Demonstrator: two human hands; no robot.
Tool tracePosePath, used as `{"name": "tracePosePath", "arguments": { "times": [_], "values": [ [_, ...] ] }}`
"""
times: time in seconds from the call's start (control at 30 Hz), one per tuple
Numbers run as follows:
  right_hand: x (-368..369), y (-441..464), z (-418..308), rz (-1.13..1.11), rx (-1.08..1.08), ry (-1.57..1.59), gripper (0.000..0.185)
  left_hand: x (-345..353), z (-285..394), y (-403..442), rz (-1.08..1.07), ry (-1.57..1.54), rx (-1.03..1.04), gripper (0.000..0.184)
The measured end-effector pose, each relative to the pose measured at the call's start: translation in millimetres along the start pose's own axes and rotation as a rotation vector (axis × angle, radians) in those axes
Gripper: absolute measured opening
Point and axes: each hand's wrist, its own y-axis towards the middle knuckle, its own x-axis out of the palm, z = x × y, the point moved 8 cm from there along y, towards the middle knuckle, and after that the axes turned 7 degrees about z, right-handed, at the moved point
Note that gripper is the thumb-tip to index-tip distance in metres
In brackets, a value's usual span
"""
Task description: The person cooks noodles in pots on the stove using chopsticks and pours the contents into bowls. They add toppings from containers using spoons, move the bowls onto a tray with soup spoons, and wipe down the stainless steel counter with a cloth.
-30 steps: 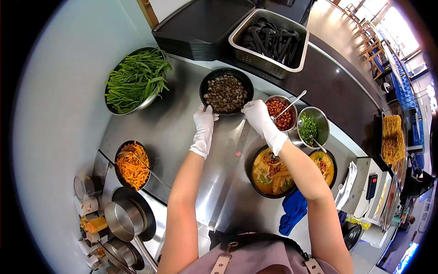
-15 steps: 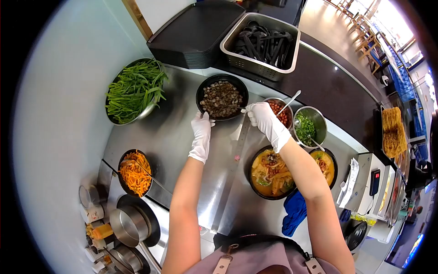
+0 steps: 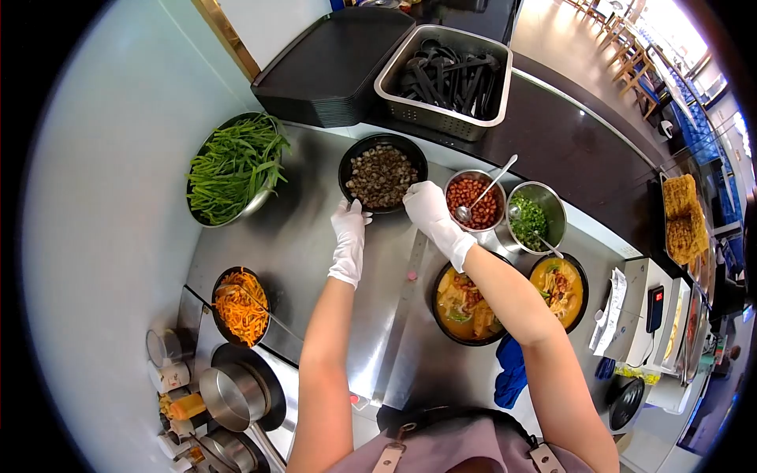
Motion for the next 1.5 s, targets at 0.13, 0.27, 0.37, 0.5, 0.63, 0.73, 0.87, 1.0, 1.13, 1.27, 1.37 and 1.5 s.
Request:
{"name": "tracePosePath", "arguments": {
  "times": [0.13,0.27,0.37,0.5,0.63,0.73,0.87,1.0,1.13,1.27,1.37,1.5],
  "values": [
    [82,34,71,-0.280,-0.711,-0.032,0.013,1,2,-1,-0.022,-0.003,0.019,0.041],
    [28,-3,61,-0.482,0.823,0.805,0.011,0,-2,4,-0.020,0.009,0.023,0.041],
    [21,-5,60,-0.415,0.875,0.858,0.014,-1,-2,4,-0.020,0.032,0.013,0.041],
    [6,-5,50,-0.401,0.826,0.862,0.015,0,0,3,-0.027,0.045,0.031,0.039],
    [-20,-9,43,-0.375,0.778,0.864,0.016,-1,1,0,0.026,0.041,0.025,0.034],
    [-54,-16,46,-0.311,0.766,0.860,0.017,1,0,5,-0.039,0.048,0.048,0.031],
    [-123,-40,55,-0.278,0.681,0.871,0.017,0,7,-4,-0.029,0.095,0.081,0.017],
    [-217,-93,80,-0.182,0.659,0.880,0.013,-1,2,2,-0.066,0.078,0.086,0.025],
    [-307,-154,110,-0.105,0.659,0.769,0.018,-7,-16,35,-0.106,0.212,0.070,0.045],
    [-365,-215,161,0.107,0.810,0.693,0.015,-21,2,24,0.089,0.181,0.217,0.037],
    [-380,-247,184,0.107,0.884,0.736,0.013,-14,64,-64,0.243,0.351,0.683,0.027],
    [-383,-272,202,0.145,0.914,0.763,0.014,70,80,-225,-0.251,0.442,0.781,0.013]
  ]
}}
